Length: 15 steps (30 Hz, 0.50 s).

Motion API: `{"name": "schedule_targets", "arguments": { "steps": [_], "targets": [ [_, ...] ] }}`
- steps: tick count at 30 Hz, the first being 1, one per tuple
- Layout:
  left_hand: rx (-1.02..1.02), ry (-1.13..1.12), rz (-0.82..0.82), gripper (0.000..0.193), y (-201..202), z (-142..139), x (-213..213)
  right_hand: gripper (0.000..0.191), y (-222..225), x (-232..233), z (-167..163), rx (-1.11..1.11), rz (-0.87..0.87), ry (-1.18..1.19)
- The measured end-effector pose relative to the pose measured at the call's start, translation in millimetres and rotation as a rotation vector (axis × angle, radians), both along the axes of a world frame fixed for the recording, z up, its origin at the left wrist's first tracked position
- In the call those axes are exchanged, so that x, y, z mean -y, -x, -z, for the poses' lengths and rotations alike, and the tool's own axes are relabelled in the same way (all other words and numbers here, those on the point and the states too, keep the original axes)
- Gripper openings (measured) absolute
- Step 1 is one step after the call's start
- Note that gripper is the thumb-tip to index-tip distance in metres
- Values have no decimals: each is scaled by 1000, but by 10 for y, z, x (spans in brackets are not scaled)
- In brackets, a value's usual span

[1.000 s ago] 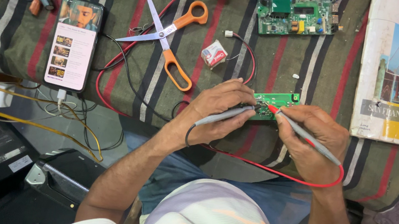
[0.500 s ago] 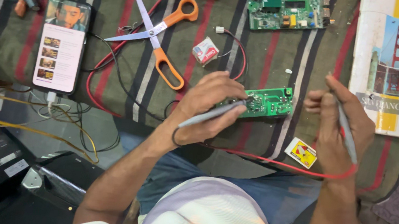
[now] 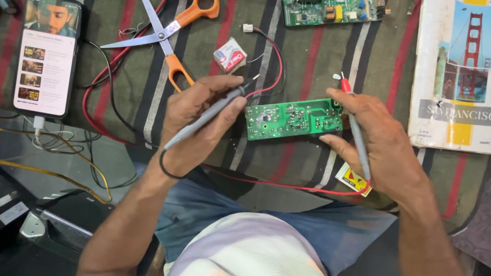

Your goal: The person uses a soldering iron on a small green circuit board, then switches to a multimeter to test continuity across multiple points on the same board and a larger motherboard. The person handles the boards and tools directly with both hands.

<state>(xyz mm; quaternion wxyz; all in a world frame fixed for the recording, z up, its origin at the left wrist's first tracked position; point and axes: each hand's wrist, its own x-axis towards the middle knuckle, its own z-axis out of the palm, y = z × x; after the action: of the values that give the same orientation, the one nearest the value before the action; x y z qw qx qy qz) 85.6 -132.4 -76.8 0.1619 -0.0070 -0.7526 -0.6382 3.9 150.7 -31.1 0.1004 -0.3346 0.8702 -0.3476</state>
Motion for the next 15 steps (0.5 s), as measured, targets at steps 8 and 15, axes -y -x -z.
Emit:
{"name": "schedule_targets", "arguments": {
  "steps": [8, 15],
  "targets": [
    [147, -88, -8, 29, -92, -55, -134, 74, -2, -54, 9, -444, -81, -128],
    [261, -344, 70, 33, -17, -40, -209, 62, -98, -68, 108, -513, -109, -41]
  ]
}}
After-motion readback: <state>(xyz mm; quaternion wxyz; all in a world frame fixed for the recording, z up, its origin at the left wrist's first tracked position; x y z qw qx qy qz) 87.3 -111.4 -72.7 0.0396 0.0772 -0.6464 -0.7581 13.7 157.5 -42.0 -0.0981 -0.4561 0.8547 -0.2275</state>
